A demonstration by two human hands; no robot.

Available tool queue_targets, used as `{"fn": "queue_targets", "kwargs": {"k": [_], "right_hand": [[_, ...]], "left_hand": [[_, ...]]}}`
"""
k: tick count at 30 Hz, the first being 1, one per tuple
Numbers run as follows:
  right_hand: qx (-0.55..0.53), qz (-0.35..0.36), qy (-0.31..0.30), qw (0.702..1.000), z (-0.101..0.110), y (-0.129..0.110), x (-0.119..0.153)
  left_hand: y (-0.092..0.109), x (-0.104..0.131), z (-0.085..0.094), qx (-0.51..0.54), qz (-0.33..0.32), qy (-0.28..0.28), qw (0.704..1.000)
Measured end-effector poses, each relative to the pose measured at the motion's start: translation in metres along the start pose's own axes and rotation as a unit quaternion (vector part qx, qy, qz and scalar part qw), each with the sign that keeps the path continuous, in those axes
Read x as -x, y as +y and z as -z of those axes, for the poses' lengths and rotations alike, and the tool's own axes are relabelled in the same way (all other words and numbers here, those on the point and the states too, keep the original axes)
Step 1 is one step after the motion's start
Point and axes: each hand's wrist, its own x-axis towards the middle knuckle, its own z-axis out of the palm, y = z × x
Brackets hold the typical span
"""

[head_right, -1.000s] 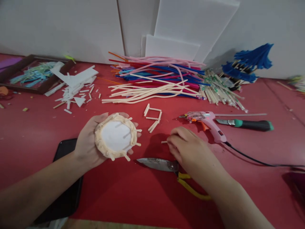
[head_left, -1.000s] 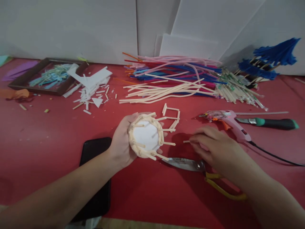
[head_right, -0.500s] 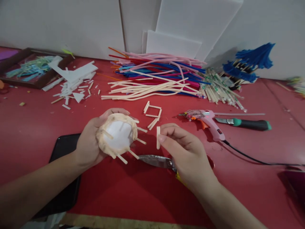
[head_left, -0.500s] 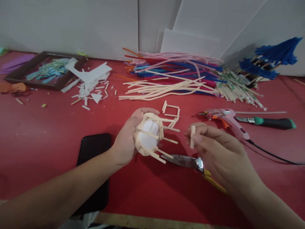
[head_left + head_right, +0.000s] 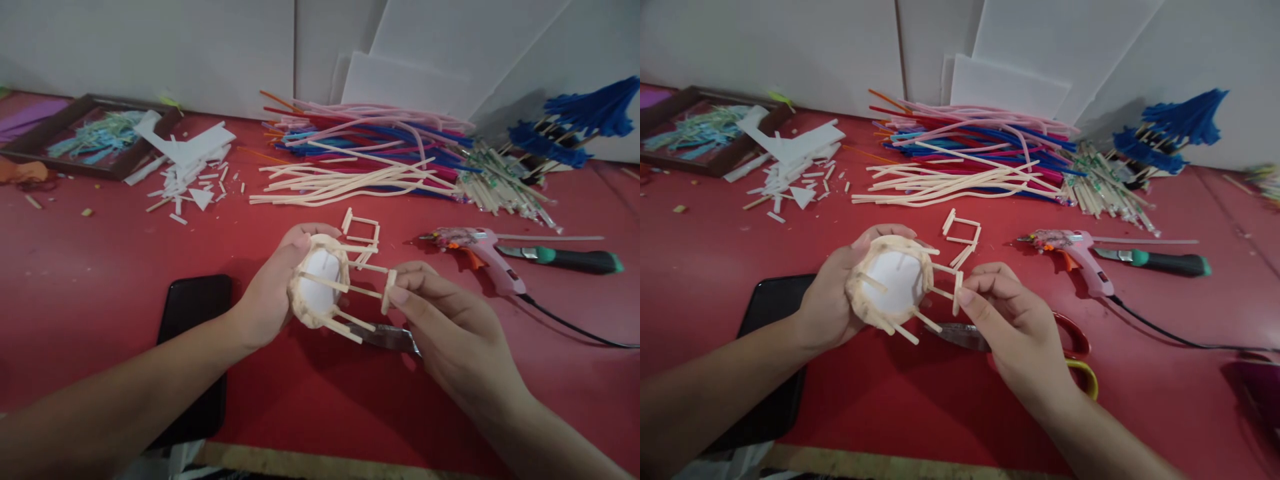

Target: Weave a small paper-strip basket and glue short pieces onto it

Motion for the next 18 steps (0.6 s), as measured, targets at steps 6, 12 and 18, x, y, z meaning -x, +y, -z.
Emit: {"fn": "queue_targets", "kwargs": {"k": [6,12,18], "right_hand": [[0.0,0.016,0.019,1.0,-0.0016,0.0006,-0.0004],[-0.006,0.006,0.015,1.0,-0.0014,0.0011,-0.0009],[0.002,0.002,0.014,1.0,-0.0017,-0.001,-0.0009]], "left_hand": [[-0.002,0.0022,0.0012,-0.016,-0.004,-0.003,1.0],[-0.0033,0.0028,0.0014,-0.026,0.003,0.003,1.0],[-0.0033,0.0024,0.002,-0.04,-0.001,-0.007,0.999]]}}
